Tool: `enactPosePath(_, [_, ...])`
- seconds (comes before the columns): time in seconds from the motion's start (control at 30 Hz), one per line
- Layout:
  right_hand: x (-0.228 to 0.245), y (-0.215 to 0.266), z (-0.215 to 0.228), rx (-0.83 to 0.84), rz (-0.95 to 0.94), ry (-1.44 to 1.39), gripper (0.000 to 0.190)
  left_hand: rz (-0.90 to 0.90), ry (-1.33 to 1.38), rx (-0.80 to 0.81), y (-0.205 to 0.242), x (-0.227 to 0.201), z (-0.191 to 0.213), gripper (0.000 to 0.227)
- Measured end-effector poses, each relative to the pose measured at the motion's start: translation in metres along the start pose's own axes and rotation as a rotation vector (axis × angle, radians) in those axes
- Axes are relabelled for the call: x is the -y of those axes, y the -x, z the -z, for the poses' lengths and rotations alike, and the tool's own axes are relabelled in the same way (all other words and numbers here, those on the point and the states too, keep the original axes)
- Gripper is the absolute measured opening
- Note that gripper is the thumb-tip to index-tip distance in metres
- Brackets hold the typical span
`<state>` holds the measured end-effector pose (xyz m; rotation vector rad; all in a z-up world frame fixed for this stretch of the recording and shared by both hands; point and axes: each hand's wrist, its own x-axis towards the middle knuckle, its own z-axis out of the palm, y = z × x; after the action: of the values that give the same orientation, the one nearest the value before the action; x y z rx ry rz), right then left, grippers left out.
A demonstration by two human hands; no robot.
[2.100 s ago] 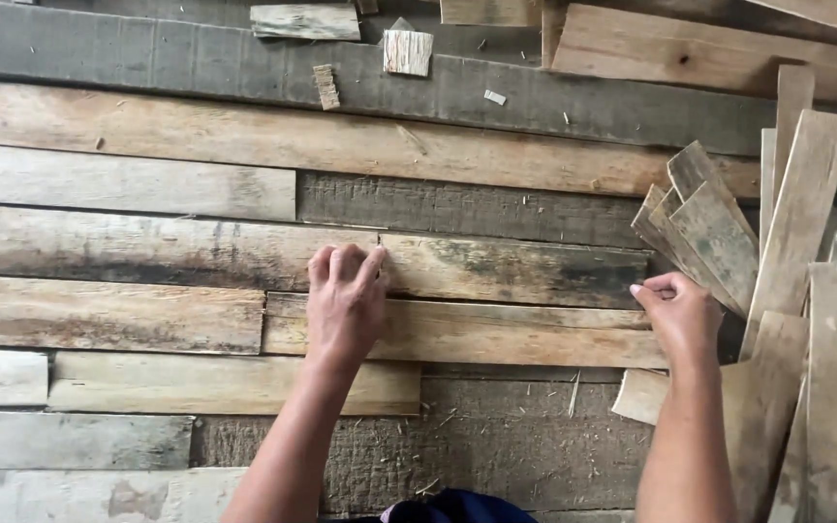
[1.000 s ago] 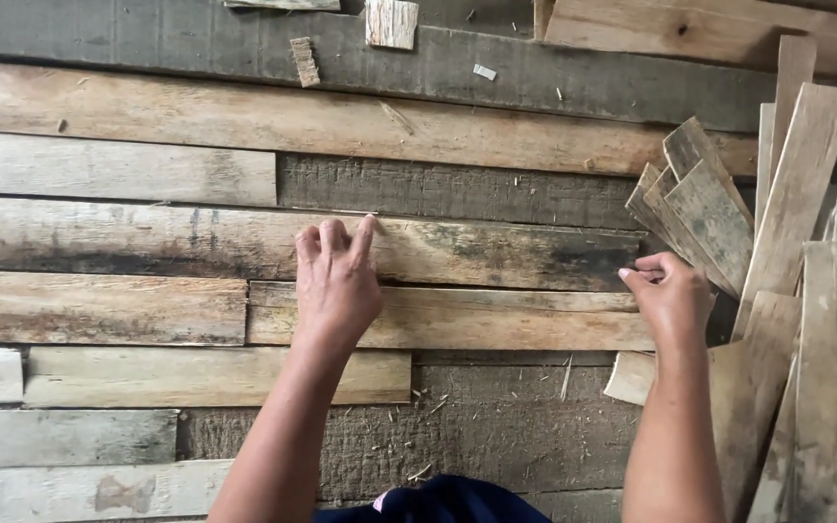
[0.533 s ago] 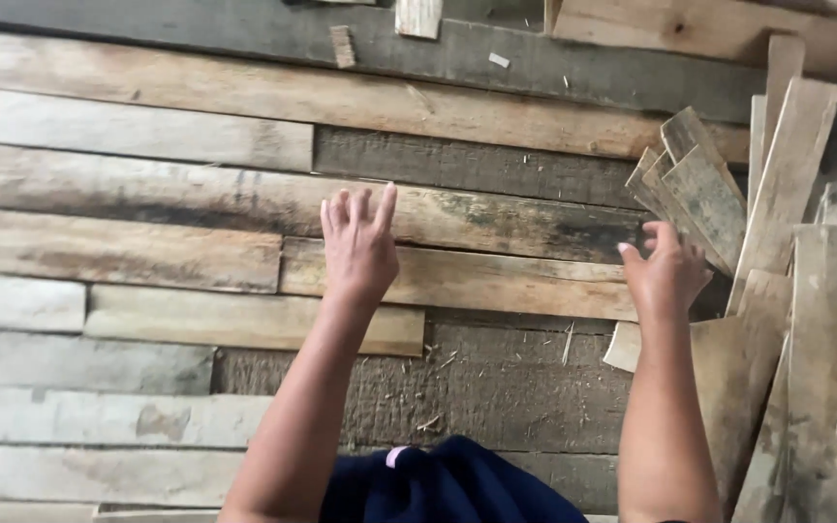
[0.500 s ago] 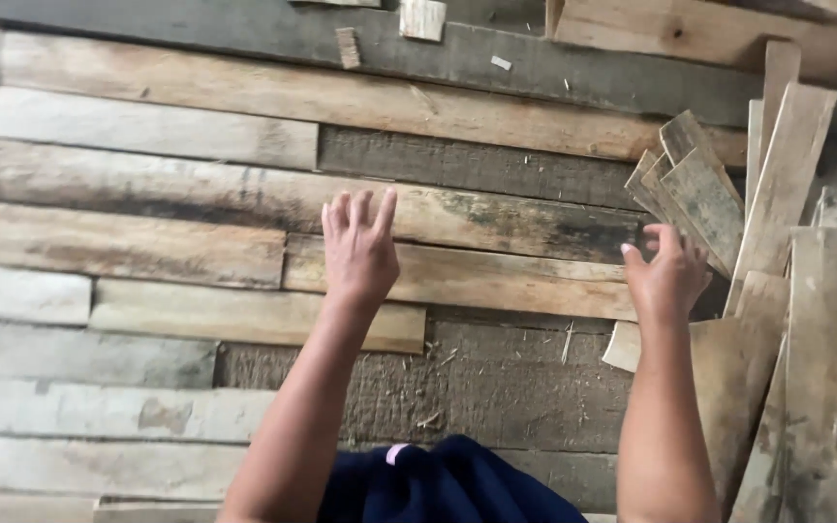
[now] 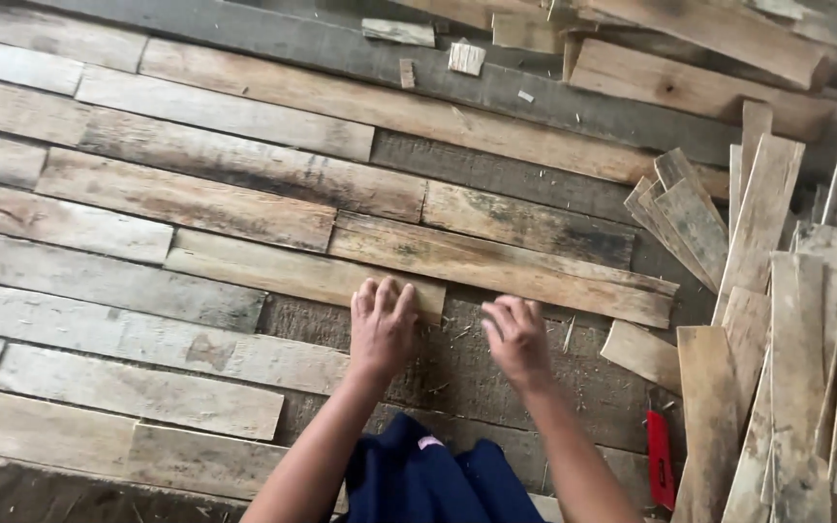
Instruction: The person is sorting and arranging thin wooden planks on the floor, using a utility knife to pry or mark them.
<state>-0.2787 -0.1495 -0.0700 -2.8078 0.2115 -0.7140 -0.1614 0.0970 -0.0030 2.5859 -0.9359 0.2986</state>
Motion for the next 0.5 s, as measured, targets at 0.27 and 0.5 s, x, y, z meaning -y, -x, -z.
enactPosePath(0.27, [-0.005,-0.054,0.011,0.078,-0.080,0.264,0.040,0.001,-0.041,0.103,-0.007,0.009,-0.014,0.058])
enactPosePath(0.5, [-0.023,-0.052,-0.014,0.145,-0.121,0.267,0.035,-0.009,-0.037,0.106,-0.011,0.001,0.000,0.057])
